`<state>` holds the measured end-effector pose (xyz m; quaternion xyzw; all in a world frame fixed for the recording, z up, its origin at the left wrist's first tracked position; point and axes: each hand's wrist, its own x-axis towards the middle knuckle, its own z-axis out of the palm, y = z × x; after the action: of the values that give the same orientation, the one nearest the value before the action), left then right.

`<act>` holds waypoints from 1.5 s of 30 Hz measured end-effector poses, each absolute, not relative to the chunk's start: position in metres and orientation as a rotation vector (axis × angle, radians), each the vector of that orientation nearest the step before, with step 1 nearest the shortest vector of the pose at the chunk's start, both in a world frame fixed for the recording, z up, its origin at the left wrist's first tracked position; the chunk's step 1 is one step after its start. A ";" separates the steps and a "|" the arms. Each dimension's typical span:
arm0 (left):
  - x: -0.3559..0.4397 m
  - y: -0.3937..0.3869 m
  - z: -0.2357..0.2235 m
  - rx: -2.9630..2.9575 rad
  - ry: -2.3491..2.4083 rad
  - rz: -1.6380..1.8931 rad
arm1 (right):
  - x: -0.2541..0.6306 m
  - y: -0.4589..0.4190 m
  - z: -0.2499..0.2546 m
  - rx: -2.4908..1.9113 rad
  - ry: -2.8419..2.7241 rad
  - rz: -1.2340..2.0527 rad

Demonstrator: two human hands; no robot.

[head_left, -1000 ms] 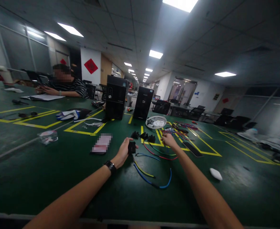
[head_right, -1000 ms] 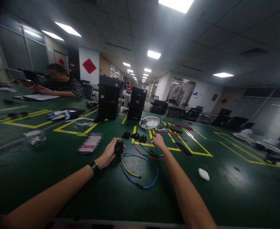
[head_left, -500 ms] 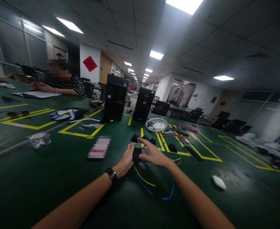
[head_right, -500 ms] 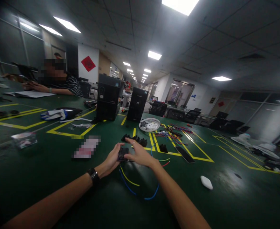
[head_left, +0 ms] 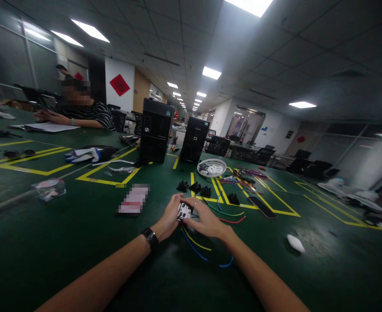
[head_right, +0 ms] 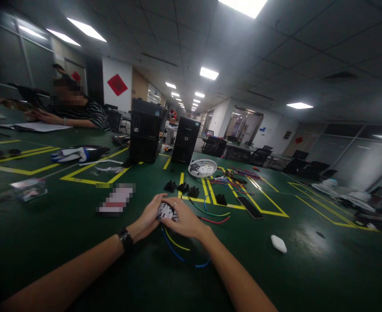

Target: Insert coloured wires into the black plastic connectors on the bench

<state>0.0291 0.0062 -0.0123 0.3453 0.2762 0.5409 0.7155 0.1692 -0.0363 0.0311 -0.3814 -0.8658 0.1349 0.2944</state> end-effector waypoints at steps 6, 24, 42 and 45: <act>0.025 0.015 -0.019 0.757 0.617 1.182 | 0.213 -0.008 0.018 -1.606 -2.025 -0.108; 0.017 0.019 -0.015 0.751 0.550 1.211 | 0.252 -0.032 0.059 -1.838 -2.211 0.411; 0.023 0.008 -0.008 1.273 0.742 1.262 | 0.283 0.015 0.016 -1.920 -2.015 -0.154; 0.021 0.010 -0.010 1.297 0.809 1.314 | 0.299 0.023 0.004 -2.038 -2.011 -0.170</act>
<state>0.0214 0.0104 -0.0096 0.5442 0.3392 0.5514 0.5336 0.2986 0.0227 0.0042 -0.7039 -0.6947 -0.0586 0.1361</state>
